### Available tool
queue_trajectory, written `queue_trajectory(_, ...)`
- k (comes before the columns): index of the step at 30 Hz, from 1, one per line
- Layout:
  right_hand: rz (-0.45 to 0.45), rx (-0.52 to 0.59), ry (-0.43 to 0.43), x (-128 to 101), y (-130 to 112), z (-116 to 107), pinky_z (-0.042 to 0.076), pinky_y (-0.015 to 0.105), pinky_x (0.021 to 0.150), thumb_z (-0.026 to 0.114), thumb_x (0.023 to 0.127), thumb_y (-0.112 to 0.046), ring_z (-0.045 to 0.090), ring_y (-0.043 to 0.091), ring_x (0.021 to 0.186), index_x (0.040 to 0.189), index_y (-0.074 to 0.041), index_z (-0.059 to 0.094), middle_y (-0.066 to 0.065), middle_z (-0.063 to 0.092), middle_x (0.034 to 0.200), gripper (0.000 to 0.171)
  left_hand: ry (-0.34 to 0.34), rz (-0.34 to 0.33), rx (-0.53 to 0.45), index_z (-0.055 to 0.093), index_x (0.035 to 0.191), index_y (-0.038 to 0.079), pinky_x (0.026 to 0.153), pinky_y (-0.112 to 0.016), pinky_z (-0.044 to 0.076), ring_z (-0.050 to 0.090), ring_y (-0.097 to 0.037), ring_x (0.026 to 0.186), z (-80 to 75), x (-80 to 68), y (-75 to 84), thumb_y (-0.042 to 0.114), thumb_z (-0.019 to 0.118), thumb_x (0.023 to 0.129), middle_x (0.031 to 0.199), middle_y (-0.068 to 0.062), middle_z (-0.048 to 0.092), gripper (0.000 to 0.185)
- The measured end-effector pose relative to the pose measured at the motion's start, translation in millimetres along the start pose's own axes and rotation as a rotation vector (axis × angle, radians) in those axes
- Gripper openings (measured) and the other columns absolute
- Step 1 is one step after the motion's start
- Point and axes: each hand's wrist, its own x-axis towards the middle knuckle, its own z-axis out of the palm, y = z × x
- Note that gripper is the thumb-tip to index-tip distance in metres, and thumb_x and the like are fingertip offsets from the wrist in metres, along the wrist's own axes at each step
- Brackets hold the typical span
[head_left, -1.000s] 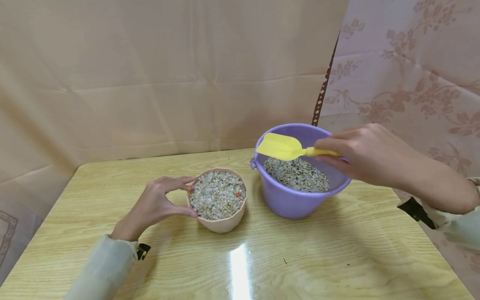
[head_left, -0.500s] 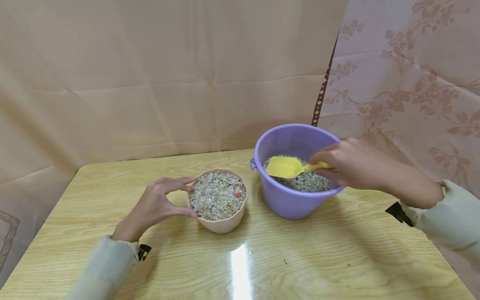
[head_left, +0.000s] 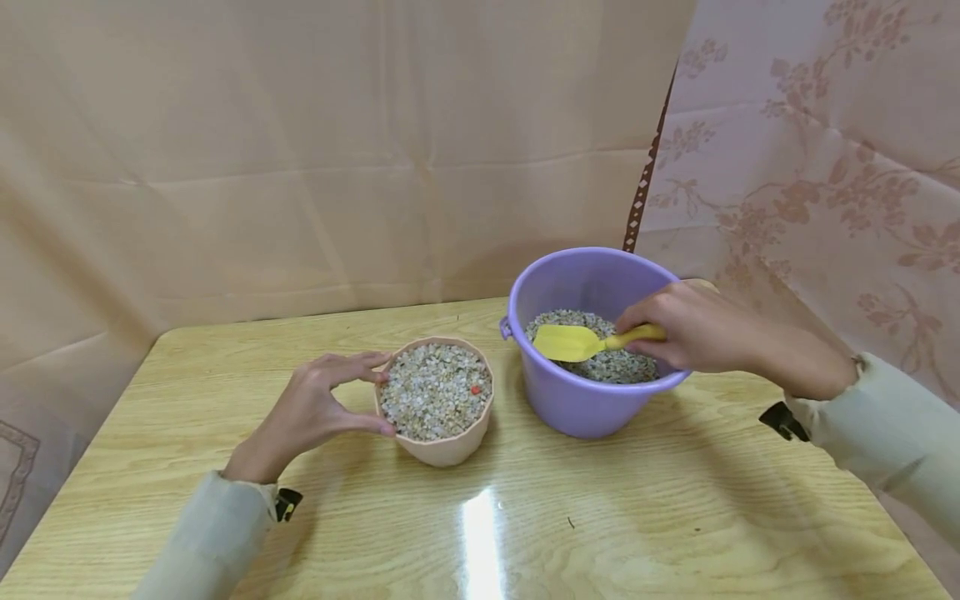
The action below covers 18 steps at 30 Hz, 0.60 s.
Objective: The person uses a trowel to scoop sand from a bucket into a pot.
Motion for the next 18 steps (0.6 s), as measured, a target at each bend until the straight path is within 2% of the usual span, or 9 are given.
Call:
queue_trajectory(5, 0.010, 0.034, -0.008, 0.6, 2.1, 1.4, 0.055, 0.030, 0.063, 0.084, 0.079, -0.013, 0.066, 0.004, 0.072, 0.094, -0.020, 0.078, -0.010, 0.074, 0.088, 0.018, -0.003, -0.006, 0.002, 0.078, 0.101, 0.014, 0.093, -0.056, 0.048, 0.067, -0.030, 0.109, -1.0, 0.5, 0.8, 0.055, 0.088, 0.054, 0.124, -0.005, 0.069, 0.063)
queue_trajectory(11, 0.050, 0.078, -0.037, -0.6, 3.0, 0.8, 0.056, 0.035, 0.070, 0.082, 0.081, -0.013, 0.068, 0.007, 0.079, 0.096, -0.020, 0.079, -0.010, 0.074, 0.092, 0.017, -0.016, -0.004, 0.000, 0.079, 0.100, 0.015, 0.094, -0.056, 0.048, 0.067, -0.029, 0.110, -2.6, 2.2, 0.1, 0.055, 0.089, 0.054, 0.123, -0.005, 0.070, 0.062)
queue_trajectory(18, 0.054, 0.132, -0.046, -1.3, 6.5, 3.1, 0.057, 0.032, 0.070, 0.079, 0.085, -0.014, 0.068, 0.006, 0.080, 0.097, -0.019, 0.079, -0.010, 0.074, 0.094, 0.013, -0.036, -0.019, -0.018, 0.079, 0.100, 0.016, 0.095, -0.054, 0.049, 0.068, -0.027, 0.110, -3.8, 4.9, -1.6, 0.034, 0.097, 0.050, 0.122, -0.002, 0.070, 0.056)
